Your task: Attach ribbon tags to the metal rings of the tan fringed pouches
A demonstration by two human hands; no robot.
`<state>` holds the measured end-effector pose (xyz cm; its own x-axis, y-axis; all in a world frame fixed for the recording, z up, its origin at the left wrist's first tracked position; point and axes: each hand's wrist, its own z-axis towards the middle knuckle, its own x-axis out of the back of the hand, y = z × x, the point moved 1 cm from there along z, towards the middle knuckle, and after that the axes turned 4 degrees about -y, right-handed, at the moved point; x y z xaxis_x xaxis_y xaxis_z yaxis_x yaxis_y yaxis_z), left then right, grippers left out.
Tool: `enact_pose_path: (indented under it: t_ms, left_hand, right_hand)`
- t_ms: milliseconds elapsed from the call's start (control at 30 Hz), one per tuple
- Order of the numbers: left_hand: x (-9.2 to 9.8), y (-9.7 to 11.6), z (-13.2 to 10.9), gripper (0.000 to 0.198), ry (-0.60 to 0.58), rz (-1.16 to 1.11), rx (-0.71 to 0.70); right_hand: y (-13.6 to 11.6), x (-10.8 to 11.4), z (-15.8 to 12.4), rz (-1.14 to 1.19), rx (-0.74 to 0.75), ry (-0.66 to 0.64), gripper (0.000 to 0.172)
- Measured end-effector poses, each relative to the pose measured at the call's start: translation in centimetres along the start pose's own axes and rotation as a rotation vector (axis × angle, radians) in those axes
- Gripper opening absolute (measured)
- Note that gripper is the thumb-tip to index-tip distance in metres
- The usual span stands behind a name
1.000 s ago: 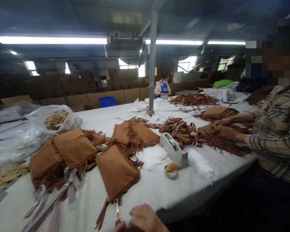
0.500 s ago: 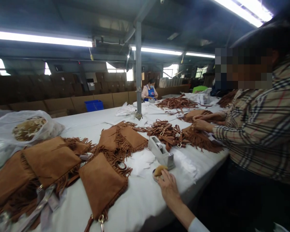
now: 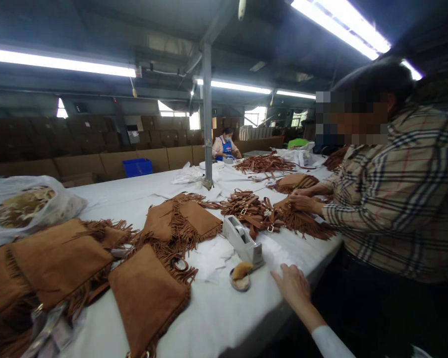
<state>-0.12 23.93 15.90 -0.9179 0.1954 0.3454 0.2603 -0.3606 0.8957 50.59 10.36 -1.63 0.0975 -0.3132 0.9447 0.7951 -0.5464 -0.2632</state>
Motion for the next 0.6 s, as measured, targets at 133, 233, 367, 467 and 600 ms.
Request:
enact_pose_path:
  t_ms: [133, 233, 367, 467, 600]
  left_hand:
    - [-0.3, -0.1, -0.1, 0.036, 0.011, 0.021, 0.009]
    - [-0.7, -0.4, -0.4, 0.040, 0.011, 0.037, 0.035]
    - [-1.1, -0.5, -0.6, 0.045, 0.023, 0.046, 0.057]
    - [-1.3, -0.2, -0.8, 0.045, 0.027, 0.042, 0.056]
    - [-1.1, 0.7, -1.1, 0.040, 0.027, 0.029, 0.057]
  right_hand:
    - [1.0, -0.7, 0.1, 0.106, -0.023, -0.071, 0.012]
    - [1.4, -1.0, 0.4, 0.229, -0.053, -0.065, 0.013]
    - [1.9, -1.1, 0.6, 0.445, -0.134, -0.046, 0.026]
    - [2.2, -0.9, 0.5, 0.627, -0.207, -0.032, 0.016]
    - [2.1, -0.6, 0.6, 0.952, -0.292, -0.096, 0.021]
